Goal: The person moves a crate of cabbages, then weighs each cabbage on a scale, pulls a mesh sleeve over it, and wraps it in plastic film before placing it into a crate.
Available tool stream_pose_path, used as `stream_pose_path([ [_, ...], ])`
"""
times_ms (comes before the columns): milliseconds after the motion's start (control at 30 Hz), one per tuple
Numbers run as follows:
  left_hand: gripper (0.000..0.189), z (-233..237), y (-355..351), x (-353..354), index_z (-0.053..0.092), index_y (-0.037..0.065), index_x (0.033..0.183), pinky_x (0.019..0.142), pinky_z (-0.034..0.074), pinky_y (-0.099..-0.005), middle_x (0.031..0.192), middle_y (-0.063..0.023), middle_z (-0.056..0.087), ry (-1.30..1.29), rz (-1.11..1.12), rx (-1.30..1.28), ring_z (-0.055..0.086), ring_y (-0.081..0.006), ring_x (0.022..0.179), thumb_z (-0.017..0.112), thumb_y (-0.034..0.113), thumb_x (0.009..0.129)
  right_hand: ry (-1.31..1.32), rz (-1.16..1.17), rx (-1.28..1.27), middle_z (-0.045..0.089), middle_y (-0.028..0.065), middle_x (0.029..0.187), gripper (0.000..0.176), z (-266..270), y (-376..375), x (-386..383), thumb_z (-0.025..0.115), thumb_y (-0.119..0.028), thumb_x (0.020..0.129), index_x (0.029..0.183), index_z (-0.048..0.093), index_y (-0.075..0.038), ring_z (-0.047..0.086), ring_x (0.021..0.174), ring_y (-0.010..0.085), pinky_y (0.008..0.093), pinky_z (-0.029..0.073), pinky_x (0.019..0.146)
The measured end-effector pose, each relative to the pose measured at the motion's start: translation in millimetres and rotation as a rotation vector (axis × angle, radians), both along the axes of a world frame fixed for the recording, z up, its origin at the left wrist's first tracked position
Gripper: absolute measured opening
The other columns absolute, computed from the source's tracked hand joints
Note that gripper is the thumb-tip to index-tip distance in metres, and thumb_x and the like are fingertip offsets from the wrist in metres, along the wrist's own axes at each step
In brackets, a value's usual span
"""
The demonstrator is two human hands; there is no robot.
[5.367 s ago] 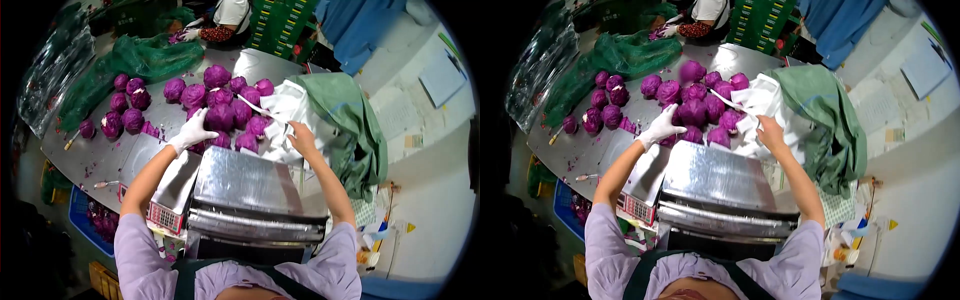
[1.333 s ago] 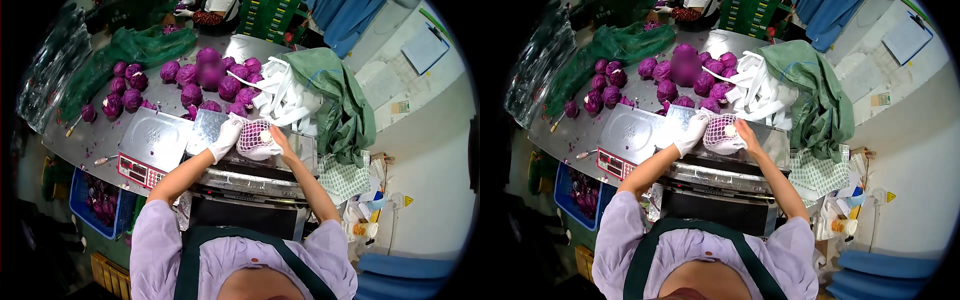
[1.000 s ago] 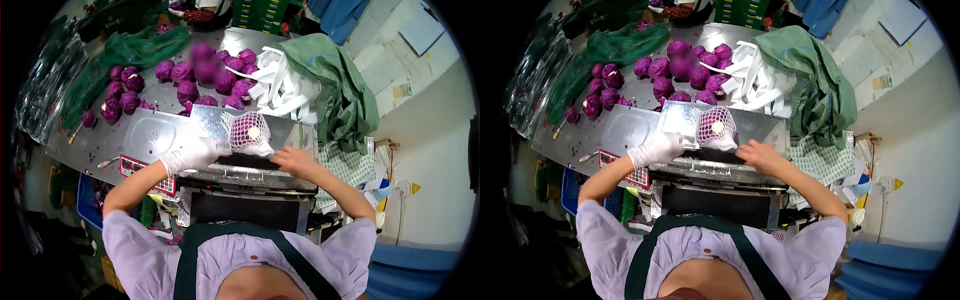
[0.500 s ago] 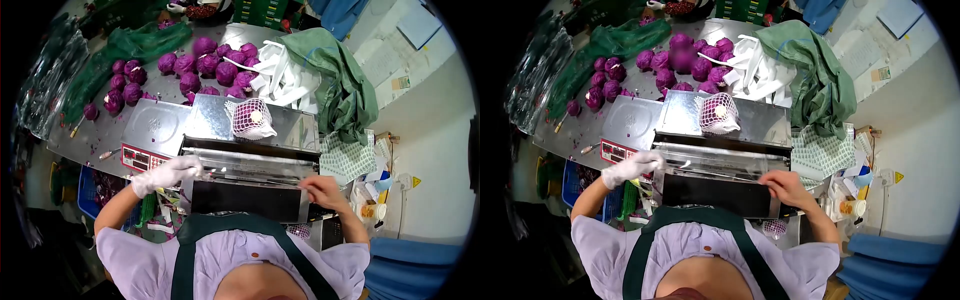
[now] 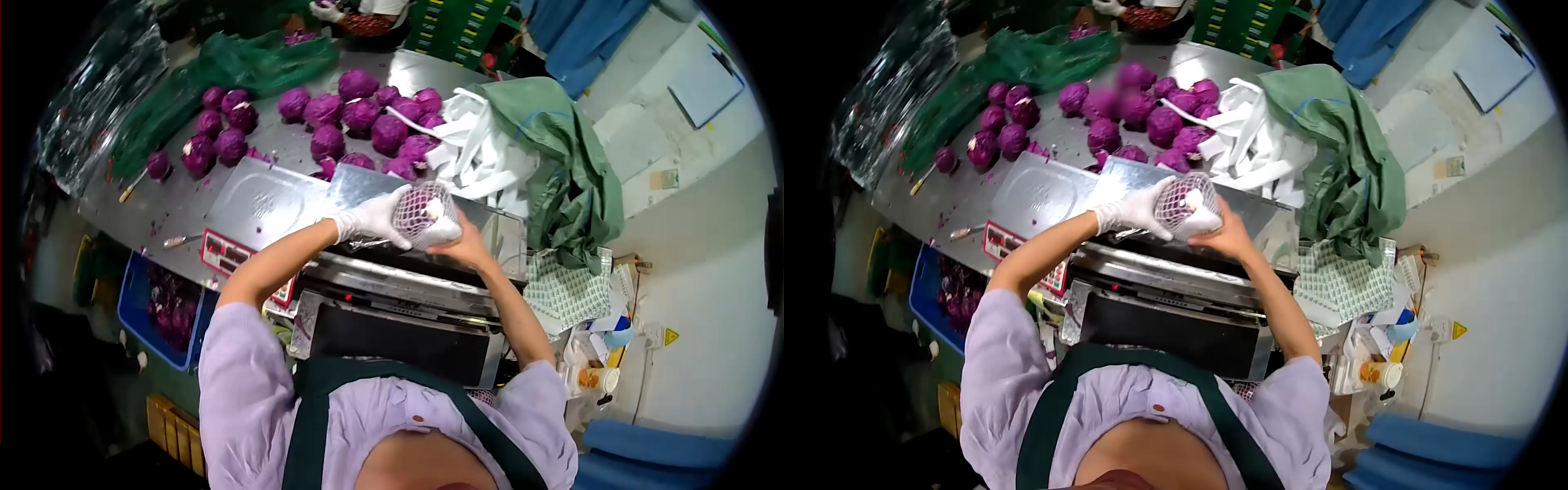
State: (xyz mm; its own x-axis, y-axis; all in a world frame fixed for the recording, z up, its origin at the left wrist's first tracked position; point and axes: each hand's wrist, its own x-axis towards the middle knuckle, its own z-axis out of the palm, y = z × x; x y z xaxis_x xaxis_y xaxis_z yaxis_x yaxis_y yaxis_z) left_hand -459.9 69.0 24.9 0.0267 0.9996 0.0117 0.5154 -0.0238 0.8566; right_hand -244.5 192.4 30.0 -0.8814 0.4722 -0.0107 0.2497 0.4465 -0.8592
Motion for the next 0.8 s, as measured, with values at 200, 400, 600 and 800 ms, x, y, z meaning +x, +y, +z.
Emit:
stream_pose_path([
  [200,0.099,10.3,-44.8,36.1,0.027,-0.007,0.130,0.097,0.037,-0.0323,0.121,-0.0211,0.049,-0.145,0.157,0.052,0.050,-0.0254,0.110,0.077,0.039,0.060,0.209,0.010,-0.090,0.056,0.0111,0.111,0.086,-21.0,-16.4,22.8,0.081,-0.021,0.058,0.128,0.036,-0.001,0.055,0.099,0.0191,0.0316,0.046,0.084],
  [400,0.081,52.3,-150.4,91.5,0.040,-0.001,0.125,0.069,0.051,-0.0271,0.102,-0.0197,0.059,-0.591,-0.046,-0.771,0.061,-0.0182,0.085,0.050,0.063,0.076,-0.240,-0.082,-0.879,0.056,0.0089,0.109,0.073,-2.6,-139.1,103.9,0.058,-0.056,0.074,0.125,0.040,-0.006,0.057,0.096,0.0208,0.0325,0.050,0.075],
  [600,0.085,8.5,-179.9,97.4,0.035,0.009,0.132,0.092,0.041,-0.0316,0.130,-0.0115,0.044,-1.139,-0.182,-0.962,0.047,-0.0208,0.114,0.027,0.074,0.077,-0.404,-0.057,-1.175,0.062,0.0111,0.094,0.078,-40.8,-164.8,99.0,0.031,-0.072,0.078,0.117,0.048,-0.006,0.063,0.076,0.0216,0.0327,0.053,0.064],
  [800,0.065,-14.4,-231.0,98.4,0.048,0.006,0.122,0.088,0.043,-0.0321,0.114,-0.0119,0.057,-0.520,0.103,-0.652,0.055,-0.0236,0.104,0.034,0.058,0.087,-0.103,-0.316,-0.246,0.056,0.0024,0.056,0.035,-34.6,-224.4,147.5,0.061,-0.032,0.081,0.068,0.060,0.001,0.048,0.051,0.0070,0.0228,0.038,0.047],
])
